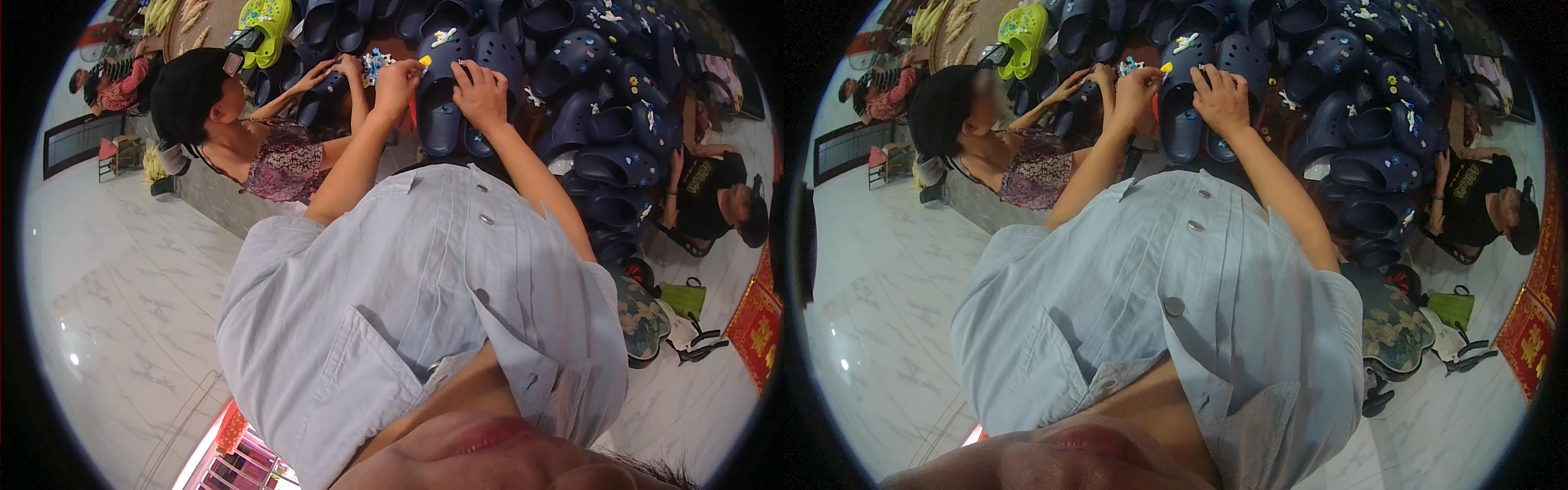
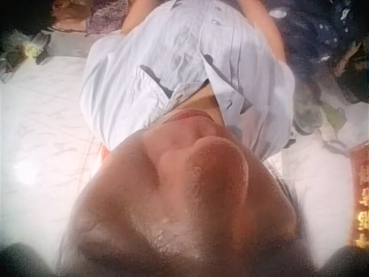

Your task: Applying decorative charms to the holes of plastic clogs.

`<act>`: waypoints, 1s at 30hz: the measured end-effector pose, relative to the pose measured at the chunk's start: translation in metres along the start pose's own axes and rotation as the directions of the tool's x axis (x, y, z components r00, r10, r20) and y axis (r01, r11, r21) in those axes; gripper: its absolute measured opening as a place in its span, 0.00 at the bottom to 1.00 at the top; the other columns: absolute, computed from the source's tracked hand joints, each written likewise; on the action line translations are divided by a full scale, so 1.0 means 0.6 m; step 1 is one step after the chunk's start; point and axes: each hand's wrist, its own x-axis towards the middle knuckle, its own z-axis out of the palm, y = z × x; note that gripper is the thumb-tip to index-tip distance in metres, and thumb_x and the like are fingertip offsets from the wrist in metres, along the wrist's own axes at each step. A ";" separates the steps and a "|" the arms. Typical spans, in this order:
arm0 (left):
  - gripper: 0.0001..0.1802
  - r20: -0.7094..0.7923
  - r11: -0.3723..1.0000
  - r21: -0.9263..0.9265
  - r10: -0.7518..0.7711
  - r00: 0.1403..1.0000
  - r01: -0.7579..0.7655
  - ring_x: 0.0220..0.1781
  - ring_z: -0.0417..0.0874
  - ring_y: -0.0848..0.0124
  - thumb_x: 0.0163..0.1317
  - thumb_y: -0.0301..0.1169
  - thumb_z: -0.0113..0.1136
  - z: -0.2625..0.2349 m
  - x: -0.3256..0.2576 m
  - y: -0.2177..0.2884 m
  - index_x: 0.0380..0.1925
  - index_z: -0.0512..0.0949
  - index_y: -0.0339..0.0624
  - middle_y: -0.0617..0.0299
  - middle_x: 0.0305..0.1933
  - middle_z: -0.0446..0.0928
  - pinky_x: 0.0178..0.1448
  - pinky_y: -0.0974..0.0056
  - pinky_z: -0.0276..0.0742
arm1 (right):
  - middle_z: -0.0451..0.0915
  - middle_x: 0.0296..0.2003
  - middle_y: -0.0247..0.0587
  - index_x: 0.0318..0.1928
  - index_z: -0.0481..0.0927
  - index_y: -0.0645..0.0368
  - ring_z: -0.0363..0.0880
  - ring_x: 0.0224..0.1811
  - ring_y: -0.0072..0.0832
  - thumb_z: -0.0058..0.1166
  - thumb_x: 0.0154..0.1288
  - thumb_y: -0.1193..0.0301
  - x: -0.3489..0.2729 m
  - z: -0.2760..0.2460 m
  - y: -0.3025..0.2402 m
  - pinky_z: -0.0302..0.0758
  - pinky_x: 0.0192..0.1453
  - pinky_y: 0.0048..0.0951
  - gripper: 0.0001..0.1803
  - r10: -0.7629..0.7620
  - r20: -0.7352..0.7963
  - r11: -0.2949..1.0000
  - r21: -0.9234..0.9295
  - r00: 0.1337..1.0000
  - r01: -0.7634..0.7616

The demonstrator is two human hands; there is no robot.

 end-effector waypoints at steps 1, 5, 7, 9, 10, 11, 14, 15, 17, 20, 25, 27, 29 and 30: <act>0.09 -0.008 0.989 0.116 0.097 0.995 -0.095 0.34 0.83 0.56 0.53 0.22 0.61 -0.002 -0.004 0.003 0.36 0.83 0.38 0.54 0.33 0.81 0.41 0.59 0.79 | 0.73 0.53 0.32 0.58 0.74 0.45 0.72 0.53 0.27 0.58 0.56 0.62 0.000 0.000 0.000 0.60 0.59 0.38 0.26 -0.003 0.000 1.000 -0.007 1.000 0.003; 0.12 0.025 0.897 0.339 0.294 0.955 -0.285 0.43 0.80 0.51 0.52 0.23 0.59 -0.003 -0.018 0.017 0.39 0.83 0.40 0.52 0.38 0.81 0.46 0.55 0.78 | 0.73 0.53 0.32 0.58 0.74 0.44 0.72 0.53 0.27 0.58 0.56 0.62 -0.002 0.000 0.000 0.60 0.59 0.38 0.26 -0.004 0.001 1.000 -0.006 1.000 0.004; 0.14 0.033 0.897 0.344 0.282 0.959 -0.276 0.45 0.80 0.51 0.53 0.23 0.59 0.001 -0.027 0.024 0.41 0.83 0.38 0.51 0.41 0.81 0.49 0.55 0.77 | 0.73 0.53 0.32 0.58 0.74 0.45 0.72 0.53 0.28 0.58 0.56 0.62 -0.003 0.001 0.001 0.60 0.59 0.38 0.26 -0.003 0.001 1.000 -0.001 1.000 0.003; 0.16 0.040 0.898 0.351 0.269 0.962 -0.266 0.47 0.80 0.51 0.54 0.23 0.58 0.002 -0.033 0.019 0.44 0.82 0.37 0.50 0.44 0.81 0.53 0.55 0.76 | 0.73 0.53 0.33 0.58 0.74 0.45 0.72 0.53 0.28 0.58 0.56 0.62 -0.001 0.000 0.000 0.60 0.59 0.38 0.26 -0.003 0.006 1.000 0.002 1.000 0.003; 0.17 0.042 0.892 0.377 0.252 0.967 -0.249 0.49 0.79 0.51 0.54 0.23 0.58 0.002 -0.035 0.014 0.46 0.81 0.38 0.50 0.44 0.81 0.53 0.55 0.76 | 0.73 0.53 0.33 0.58 0.74 0.45 0.72 0.53 0.28 0.58 0.56 0.62 0.000 0.000 0.000 0.60 0.59 0.38 0.26 -0.005 0.013 1.000 0.004 1.000 0.005; 0.19 0.044 0.886 0.401 0.233 0.971 -0.231 0.51 0.79 0.51 0.53 0.23 0.58 0.002 -0.036 0.014 0.48 0.81 0.40 0.50 0.44 0.81 0.54 0.55 0.76 | 0.73 0.53 0.33 0.58 0.74 0.45 0.72 0.53 0.28 0.58 0.56 0.62 0.000 -0.001 0.000 0.60 0.59 0.38 0.26 -0.004 0.014 1.000 0.006 1.000 0.004; 0.21 0.021 0.858 0.456 0.256 0.967 -0.237 0.56 0.73 0.50 0.50 0.21 0.58 0.007 -0.048 0.017 0.48 0.81 0.42 0.51 0.46 0.78 0.58 0.53 0.73 | 0.73 0.53 0.33 0.58 0.74 0.45 0.72 0.53 0.28 0.58 0.56 0.62 0.001 0.000 0.001 0.60 0.59 0.38 0.27 -0.006 0.008 1.000 0.001 1.000 0.006; 0.21 0.021 0.857 0.458 0.255 0.967 -0.236 0.56 0.73 0.50 0.50 0.21 0.58 0.005 -0.049 0.019 0.48 0.81 0.42 0.51 0.46 0.78 0.58 0.53 0.73 | 0.73 0.53 0.33 0.58 0.74 0.46 0.72 0.53 0.28 0.58 0.56 0.62 0.000 0.002 0.002 0.60 0.59 0.38 0.27 0.001 0.006 1.000 0.006 1.000 -0.001; 0.24 0.072 0.790 0.540 0.300 0.951 -0.290 0.60 0.67 0.44 0.47 0.21 0.57 -0.001 -0.051 0.020 0.48 0.81 0.43 0.48 0.48 0.76 0.65 0.49 0.66 | 0.73 0.53 0.33 0.58 0.74 0.46 0.72 0.53 0.28 0.58 0.56 0.62 0.001 0.002 0.001 0.60 0.59 0.38 0.27 0.004 0.004 1.000 0.014 1.000 -0.004; 0.25 0.102 0.807 0.492 0.320 0.942 -0.328 0.62 0.65 0.41 0.44 0.21 0.58 -0.003 -0.049 0.011 0.48 0.81 0.42 0.44 0.48 0.76 0.68 0.46 0.60 | 0.73 0.53 0.33 0.58 0.74 0.47 0.72 0.53 0.27 0.58 0.55 0.63 0.002 -0.001 -0.003 0.61 0.59 0.39 0.27 0.016 0.016 1.000 0.014 1.000 -0.016; 0.25 0.207 0.663 0.601 0.411 0.888 -0.447 0.63 0.64 0.42 0.41 0.23 0.60 -0.004 -0.036 0.039 0.46 0.81 0.36 0.42 0.49 0.75 0.66 0.48 0.64 | 0.73 0.51 0.34 0.57 0.74 0.49 0.73 0.50 0.28 0.59 0.53 0.64 0.000 0.007 -0.002 0.62 0.57 0.39 0.27 -0.003 -0.040 1.000 -0.020 0.999 0.002; 0.25 0.230 0.659 0.600 0.401 0.887 -0.453 0.64 0.64 0.42 0.41 0.23 0.60 -0.007 -0.032 0.042 0.45 0.80 0.34 0.42 0.49 0.75 0.65 0.48 0.66 | 0.73 0.51 0.34 0.57 0.74 0.50 0.73 0.49 0.28 0.59 0.52 0.64 0.001 0.008 -0.002 0.62 0.56 0.38 0.28 -0.010 -0.042 0.999 -0.036 0.999 0.008; 0.25 0.245 0.649 0.587 0.428 0.870 -0.484 0.64 0.64 0.42 0.40 0.23 0.61 -0.009 -0.029 0.039 0.45 0.80 0.33 0.43 0.49 0.75 0.64 0.49 0.68 | 0.73 0.51 0.34 0.56 0.73 0.50 0.73 0.48 0.28 0.59 0.52 0.64 0.001 0.010 -0.003 0.62 0.56 0.38 0.28 -0.017 -0.044 0.999 -0.052 0.999 0.015; 0.25 0.245 0.651 0.587 0.423 0.873 -0.480 0.64 0.64 0.42 0.40 0.23 0.61 -0.008 -0.029 0.034 0.45 0.80 0.33 0.43 0.49 0.75 0.64 0.49 0.68 | 0.73 0.51 0.34 0.57 0.73 0.50 0.73 0.49 0.28 0.59 0.52 0.64 0.001 0.013 -0.003 0.62 0.56 0.39 0.28 -0.012 -0.052 0.998 -0.061 0.999 0.009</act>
